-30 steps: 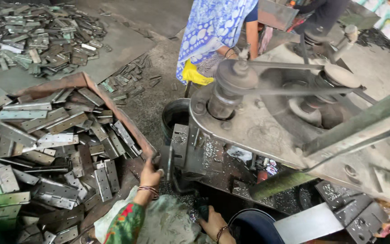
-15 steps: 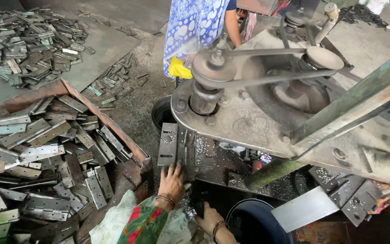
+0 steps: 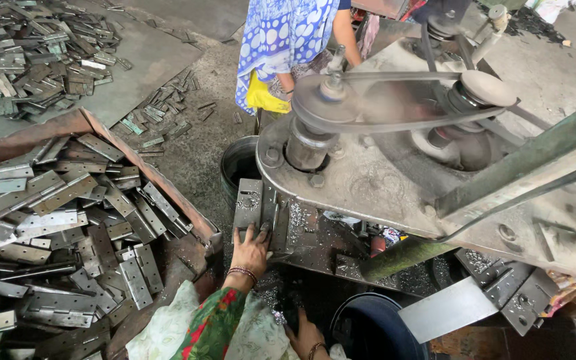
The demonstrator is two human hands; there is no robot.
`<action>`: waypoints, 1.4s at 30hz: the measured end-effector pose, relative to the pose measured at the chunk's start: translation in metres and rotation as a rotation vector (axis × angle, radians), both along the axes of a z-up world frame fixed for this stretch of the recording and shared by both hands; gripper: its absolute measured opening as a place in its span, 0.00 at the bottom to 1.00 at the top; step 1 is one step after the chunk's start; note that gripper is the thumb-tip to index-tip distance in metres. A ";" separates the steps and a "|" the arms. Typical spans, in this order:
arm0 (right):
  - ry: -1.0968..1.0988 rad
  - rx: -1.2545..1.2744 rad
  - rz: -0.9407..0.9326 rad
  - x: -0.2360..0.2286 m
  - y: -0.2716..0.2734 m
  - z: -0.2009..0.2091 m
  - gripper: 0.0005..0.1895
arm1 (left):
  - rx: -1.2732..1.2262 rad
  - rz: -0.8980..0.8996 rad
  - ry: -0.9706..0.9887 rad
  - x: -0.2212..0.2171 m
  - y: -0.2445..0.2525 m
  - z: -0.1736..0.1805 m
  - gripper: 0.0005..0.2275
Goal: The person repeatedly picks rectangular metal pieces from a bin, places them into a press machine, and operates the press to process each piece. After pressing, the person removes the processed piece and returns it to the bin. The cycle continues throughout the clip.
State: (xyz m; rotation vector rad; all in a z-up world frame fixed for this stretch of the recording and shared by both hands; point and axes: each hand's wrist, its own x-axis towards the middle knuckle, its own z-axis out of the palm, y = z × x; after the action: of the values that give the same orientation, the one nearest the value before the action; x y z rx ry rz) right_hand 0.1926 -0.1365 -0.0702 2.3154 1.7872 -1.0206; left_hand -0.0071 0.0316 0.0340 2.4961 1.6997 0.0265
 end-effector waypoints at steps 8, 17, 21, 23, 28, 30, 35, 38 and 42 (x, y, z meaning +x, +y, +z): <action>0.046 -0.041 -0.030 0.008 0.006 -0.031 0.48 | -0.053 0.032 0.073 0.012 -0.009 0.006 0.26; 0.016 -0.002 0.054 0.018 0.018 0.015 0.44 | 0.033 0.166 0.075 0.038 0.020 -0.003 0.21; -0.073 -0.029 0.000 0.003 0.006 -0.008 0.45 | 0.031 0.141 0.142 0.041 0.031 -0.002 0.19; 0.017 0.014 -0.011 0.003 0.006 -0.022 0.44 | 0.054 0.141 0.123 0.039 0.031 -0.001 0.20; 0.067 0.055 -0.028 0.005 -0.007 -0.036 0.42 | 0.001 0.131 0.025 0.030 0.015 -0.011 0.20; 0.004 0.033 -0.026 0.010 0.011 -0.026 0.47 | 0.038 0.148 -0.009 0.028 0.026 -0.007 0.20; 0.118 0.029 -0.006 0.020 0.014 -0.007 0.43 | 0.011 0.134 0.037 0.033 0.039 -0.011 0.19; 0.020 -0.030 0.041 0.021 0.024 -0.004 0.46 | -0.067 0.135 0.051 0.041 0.056 0.000 0.19; 0.056 0.038 -0.062 0.007 0.008 -0.022 0.46 | -0.070 0.127 0.039 0.038 0.058 0.001 0.19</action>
State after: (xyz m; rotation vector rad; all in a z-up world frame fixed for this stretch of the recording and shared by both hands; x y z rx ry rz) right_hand 0.2000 -0.1281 -0.0923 2.4020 1.7804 -1.0796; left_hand 0.0308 0.0892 0.0353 2.3514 1.8385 -0.0700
